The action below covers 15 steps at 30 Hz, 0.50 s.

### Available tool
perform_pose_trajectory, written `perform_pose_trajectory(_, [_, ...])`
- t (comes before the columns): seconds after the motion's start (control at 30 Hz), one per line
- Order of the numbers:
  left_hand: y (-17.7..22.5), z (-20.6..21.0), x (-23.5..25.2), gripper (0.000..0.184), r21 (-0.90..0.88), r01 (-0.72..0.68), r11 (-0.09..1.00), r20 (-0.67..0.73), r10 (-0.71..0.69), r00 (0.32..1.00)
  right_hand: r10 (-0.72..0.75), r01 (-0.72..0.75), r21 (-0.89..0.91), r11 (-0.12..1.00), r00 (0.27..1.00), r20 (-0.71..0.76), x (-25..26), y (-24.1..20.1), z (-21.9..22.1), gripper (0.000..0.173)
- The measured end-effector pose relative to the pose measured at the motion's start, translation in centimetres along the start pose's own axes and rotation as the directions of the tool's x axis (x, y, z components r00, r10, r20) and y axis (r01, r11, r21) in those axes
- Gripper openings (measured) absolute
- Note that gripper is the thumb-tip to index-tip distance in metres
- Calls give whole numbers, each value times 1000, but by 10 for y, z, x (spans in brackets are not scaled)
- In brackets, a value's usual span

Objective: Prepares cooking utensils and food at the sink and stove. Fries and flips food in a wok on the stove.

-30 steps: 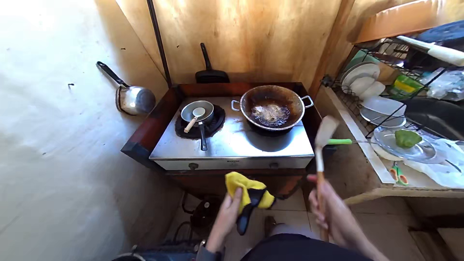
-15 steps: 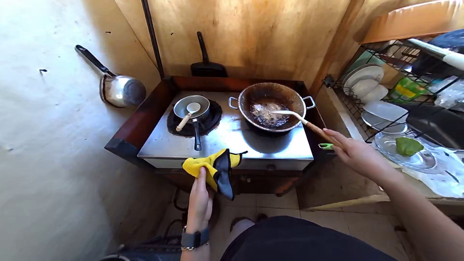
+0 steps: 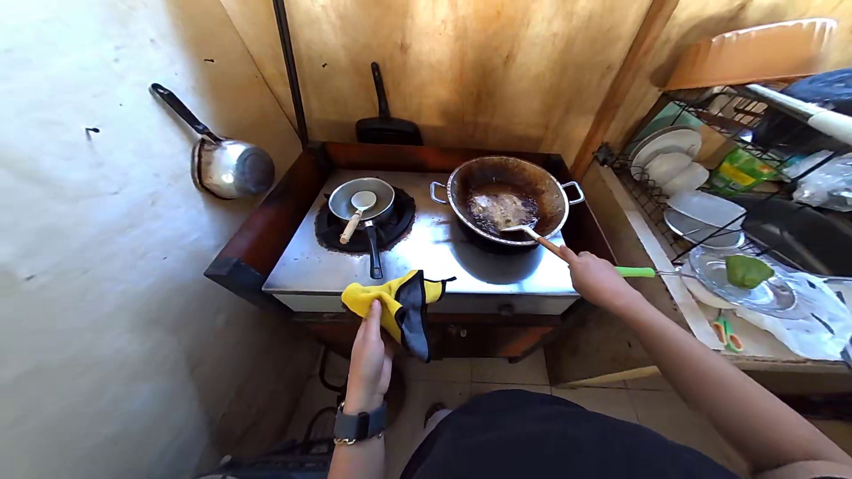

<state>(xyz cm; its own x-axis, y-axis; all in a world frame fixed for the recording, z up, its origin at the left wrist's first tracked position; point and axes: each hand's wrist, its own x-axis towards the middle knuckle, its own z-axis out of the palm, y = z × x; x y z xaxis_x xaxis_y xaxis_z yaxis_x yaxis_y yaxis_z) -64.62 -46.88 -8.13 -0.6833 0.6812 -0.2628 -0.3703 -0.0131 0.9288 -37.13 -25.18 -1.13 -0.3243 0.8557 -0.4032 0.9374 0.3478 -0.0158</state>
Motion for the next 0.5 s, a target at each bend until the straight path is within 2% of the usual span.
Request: perform_pose_trajectory(0.5, [5,-10,12,47,1,12,1000,-1,-12,1000,32,-20,115,993,995,-97,4,17,22,48])
